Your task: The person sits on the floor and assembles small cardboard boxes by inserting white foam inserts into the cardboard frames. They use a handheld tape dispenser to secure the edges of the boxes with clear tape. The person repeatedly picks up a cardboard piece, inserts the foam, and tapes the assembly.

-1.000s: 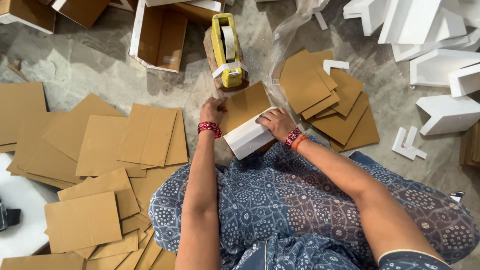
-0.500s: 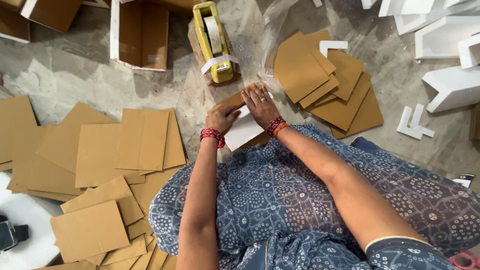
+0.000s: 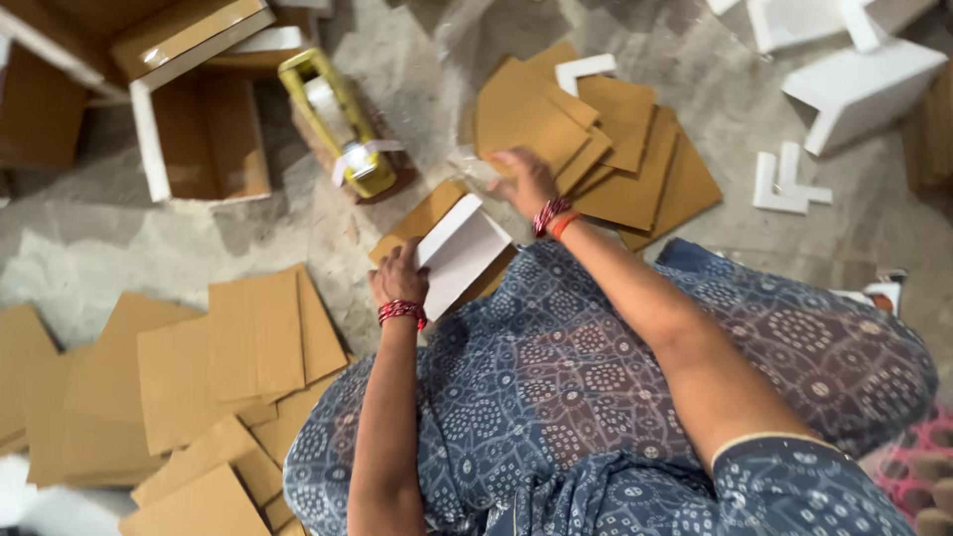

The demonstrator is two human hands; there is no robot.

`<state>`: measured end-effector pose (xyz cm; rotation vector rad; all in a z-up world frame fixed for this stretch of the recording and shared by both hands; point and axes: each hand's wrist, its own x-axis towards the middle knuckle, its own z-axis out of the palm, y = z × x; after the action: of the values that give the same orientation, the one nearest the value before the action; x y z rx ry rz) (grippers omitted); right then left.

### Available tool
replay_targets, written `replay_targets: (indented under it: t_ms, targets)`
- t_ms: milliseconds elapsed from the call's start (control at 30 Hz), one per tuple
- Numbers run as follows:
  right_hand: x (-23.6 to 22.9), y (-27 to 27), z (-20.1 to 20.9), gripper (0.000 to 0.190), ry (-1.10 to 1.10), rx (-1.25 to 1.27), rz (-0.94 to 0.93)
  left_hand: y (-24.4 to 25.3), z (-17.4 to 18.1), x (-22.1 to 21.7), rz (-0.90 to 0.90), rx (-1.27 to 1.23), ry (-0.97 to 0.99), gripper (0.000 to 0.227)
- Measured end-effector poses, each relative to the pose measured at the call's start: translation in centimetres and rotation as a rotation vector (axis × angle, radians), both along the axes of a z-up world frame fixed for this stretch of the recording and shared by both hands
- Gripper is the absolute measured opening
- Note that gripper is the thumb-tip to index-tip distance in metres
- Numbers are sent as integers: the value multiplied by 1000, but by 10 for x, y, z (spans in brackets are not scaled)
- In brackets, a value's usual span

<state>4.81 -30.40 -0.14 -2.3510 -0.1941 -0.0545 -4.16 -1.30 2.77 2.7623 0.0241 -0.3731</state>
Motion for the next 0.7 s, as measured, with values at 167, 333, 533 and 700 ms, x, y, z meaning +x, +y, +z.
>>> replay_targets:
  t_ms: [167, 333, 533, 700]
  targets:
    - [23, -84, -27, 69, -17, -294, -298, -10, 0, 1, 8, 69, -61, 54]
    - [43, -51, -14, 114, 294, -716, -322, -10, 8, 1, 3, 11, -92, 57]
    - [59, -48, -21, 105, 493, -672, -384, -8, 14, 3, -2, 15, -29, 57]
    - [74, -116, 5, 76, 487, -506, -167, -2, 3, 6, -21, -31, -57, 58]
